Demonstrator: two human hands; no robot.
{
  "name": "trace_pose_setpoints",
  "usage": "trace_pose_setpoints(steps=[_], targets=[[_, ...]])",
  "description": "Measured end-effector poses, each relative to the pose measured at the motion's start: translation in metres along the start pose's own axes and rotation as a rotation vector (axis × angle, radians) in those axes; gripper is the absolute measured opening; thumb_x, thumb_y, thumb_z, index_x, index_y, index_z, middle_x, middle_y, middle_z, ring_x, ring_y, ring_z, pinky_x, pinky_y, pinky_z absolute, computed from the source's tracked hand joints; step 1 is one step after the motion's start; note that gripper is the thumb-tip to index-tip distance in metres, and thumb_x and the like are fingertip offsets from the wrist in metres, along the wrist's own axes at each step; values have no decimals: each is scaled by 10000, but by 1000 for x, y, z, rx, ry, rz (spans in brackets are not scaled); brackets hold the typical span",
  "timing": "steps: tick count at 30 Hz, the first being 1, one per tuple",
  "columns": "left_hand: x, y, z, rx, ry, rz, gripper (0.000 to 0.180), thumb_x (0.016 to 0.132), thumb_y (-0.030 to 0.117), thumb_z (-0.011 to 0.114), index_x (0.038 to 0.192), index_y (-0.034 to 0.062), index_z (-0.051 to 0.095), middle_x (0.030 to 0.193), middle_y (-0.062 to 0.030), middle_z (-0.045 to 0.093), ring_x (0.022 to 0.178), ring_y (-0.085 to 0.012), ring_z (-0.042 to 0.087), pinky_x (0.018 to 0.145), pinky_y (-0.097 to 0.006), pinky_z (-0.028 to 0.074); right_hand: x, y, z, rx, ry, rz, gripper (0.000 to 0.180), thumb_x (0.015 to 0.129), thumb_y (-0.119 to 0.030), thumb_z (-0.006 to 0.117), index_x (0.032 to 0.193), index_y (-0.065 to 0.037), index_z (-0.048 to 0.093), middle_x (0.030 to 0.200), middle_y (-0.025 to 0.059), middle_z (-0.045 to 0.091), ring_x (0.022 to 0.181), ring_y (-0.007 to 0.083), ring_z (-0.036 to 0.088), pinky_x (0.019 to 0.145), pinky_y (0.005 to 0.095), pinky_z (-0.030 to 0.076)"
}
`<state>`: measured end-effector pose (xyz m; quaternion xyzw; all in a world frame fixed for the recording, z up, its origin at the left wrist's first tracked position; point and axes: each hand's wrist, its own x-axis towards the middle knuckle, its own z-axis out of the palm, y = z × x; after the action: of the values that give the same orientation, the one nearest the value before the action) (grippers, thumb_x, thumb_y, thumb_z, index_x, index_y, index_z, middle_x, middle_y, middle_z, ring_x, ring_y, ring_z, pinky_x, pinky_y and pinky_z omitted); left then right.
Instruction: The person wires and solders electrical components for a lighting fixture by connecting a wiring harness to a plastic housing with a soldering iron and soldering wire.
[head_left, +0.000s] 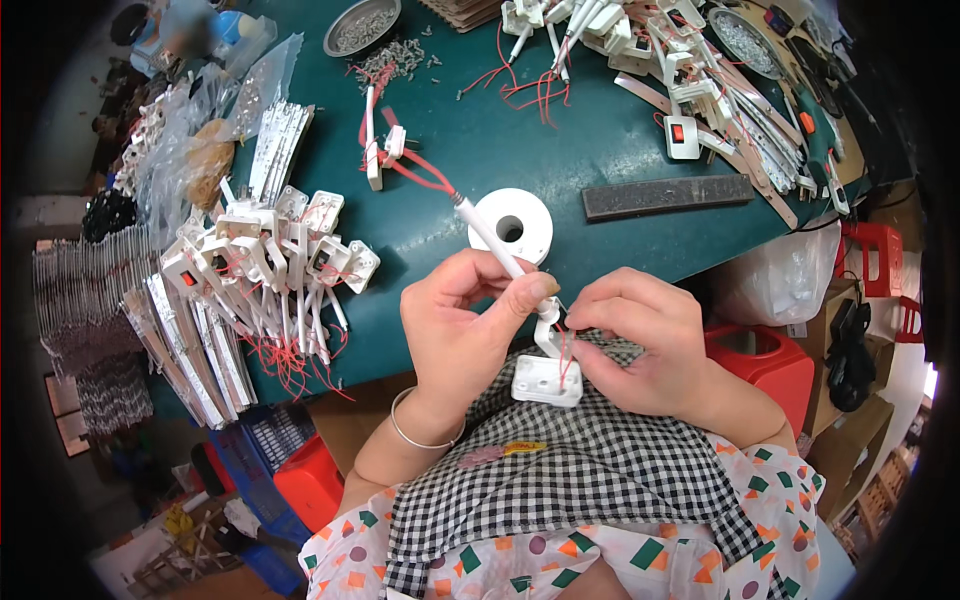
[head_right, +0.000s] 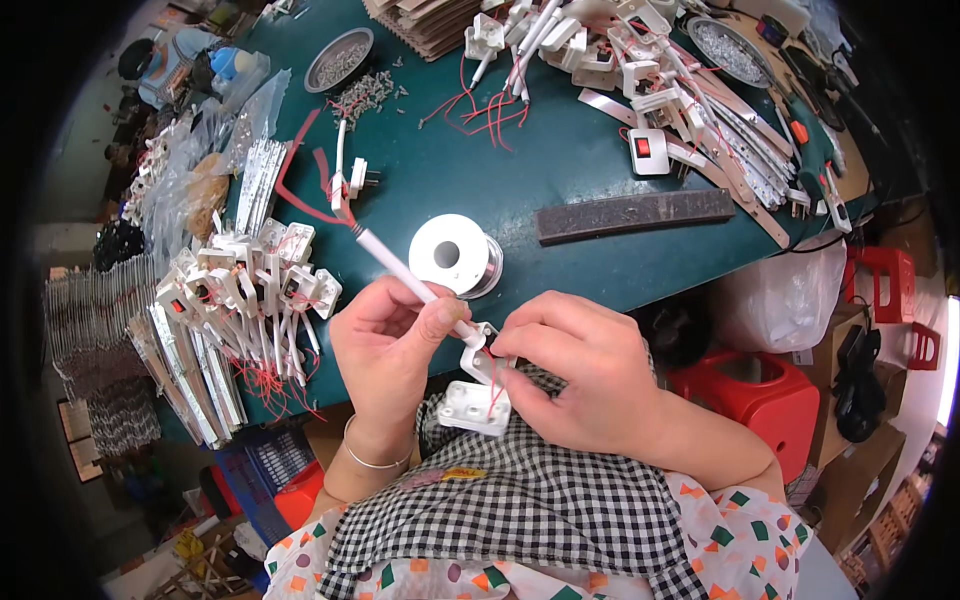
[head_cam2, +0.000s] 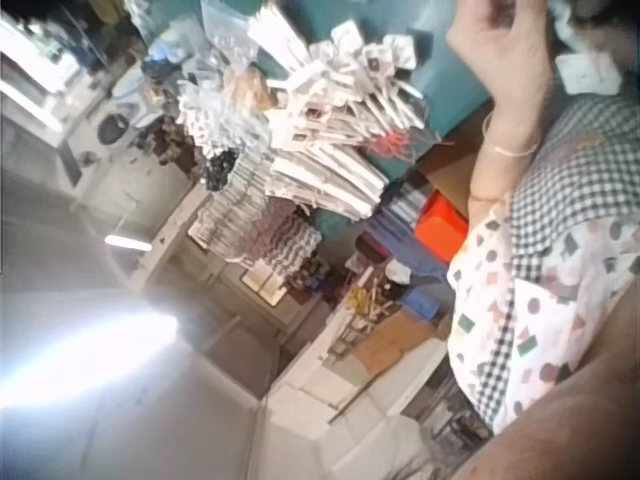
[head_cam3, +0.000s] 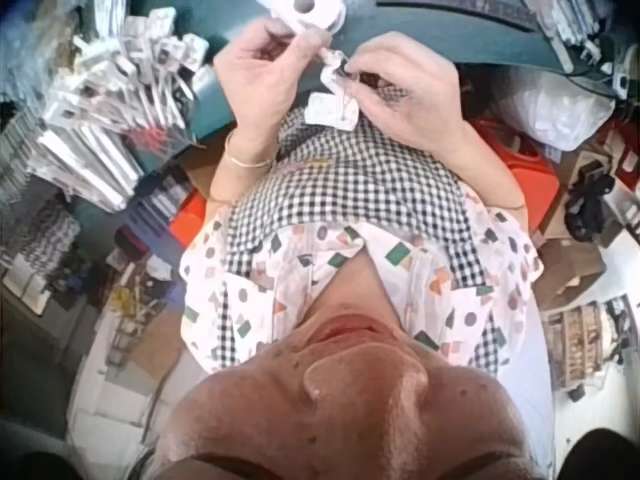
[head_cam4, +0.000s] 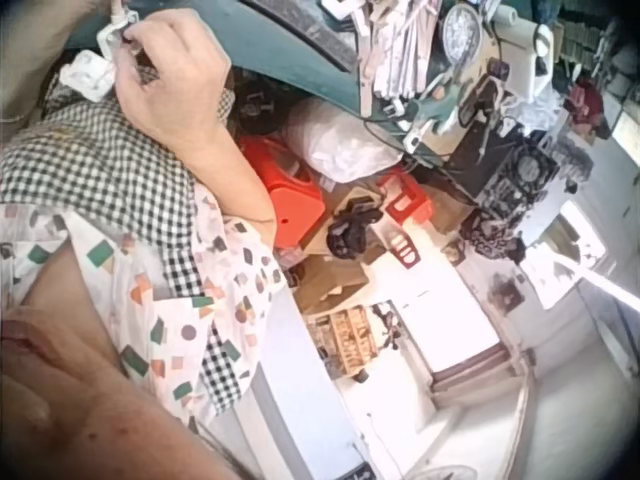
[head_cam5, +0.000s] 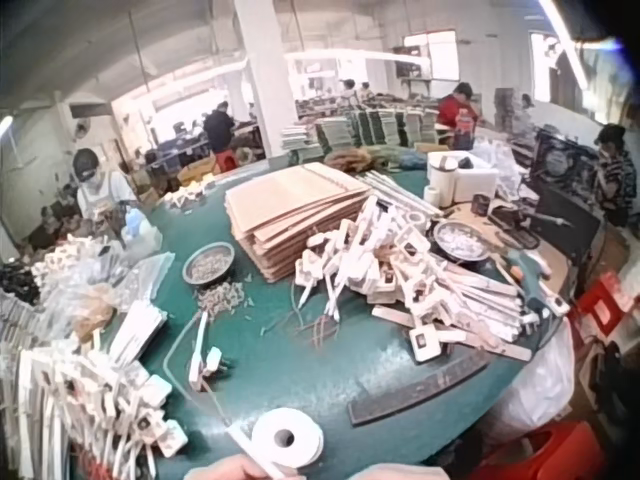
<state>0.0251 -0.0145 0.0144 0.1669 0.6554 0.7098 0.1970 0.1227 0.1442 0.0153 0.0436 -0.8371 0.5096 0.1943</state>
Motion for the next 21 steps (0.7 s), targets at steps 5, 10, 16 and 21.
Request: trace_pose_setpoints(steps=[5,10,16,21], targets=[[-6,-3,1,164,20,129,94,836,26,745,880,-33,686,791,-61,714,711,-94,659,655,-224,528,0,5,9,-111,67,-51,199,664,23,749,834,-29,660,824,70,638,614,195,642,524,284,507],[-6,-4,2,-76,94,42,86,858,11,723,889,-42,662,840,-86,711,752,-112,665,693,-243,546,2,9,12,-29,102,4,173,671,30,735,814,-27,656,818,68,636,613,190,654,520,287,513],[-5,-6,3,-58,138,61,103,855,20,734,880,-44,658,828,-91,707,744,-114,665,683,-241,548,8,10,13,-81,67,-1,154,679,0,745,796,-25,648,812,72,628,622,202,641,522,308,511],[-10,-6,-2,81,120,81,94,901,25,674,927,-55,632,856,-127,708,760,-163,687,719,-274,566,10,10,19,-204,91,-187,166,665,-29,756,780,-26,636,809,64,620,634,215,625,525,328,505]])
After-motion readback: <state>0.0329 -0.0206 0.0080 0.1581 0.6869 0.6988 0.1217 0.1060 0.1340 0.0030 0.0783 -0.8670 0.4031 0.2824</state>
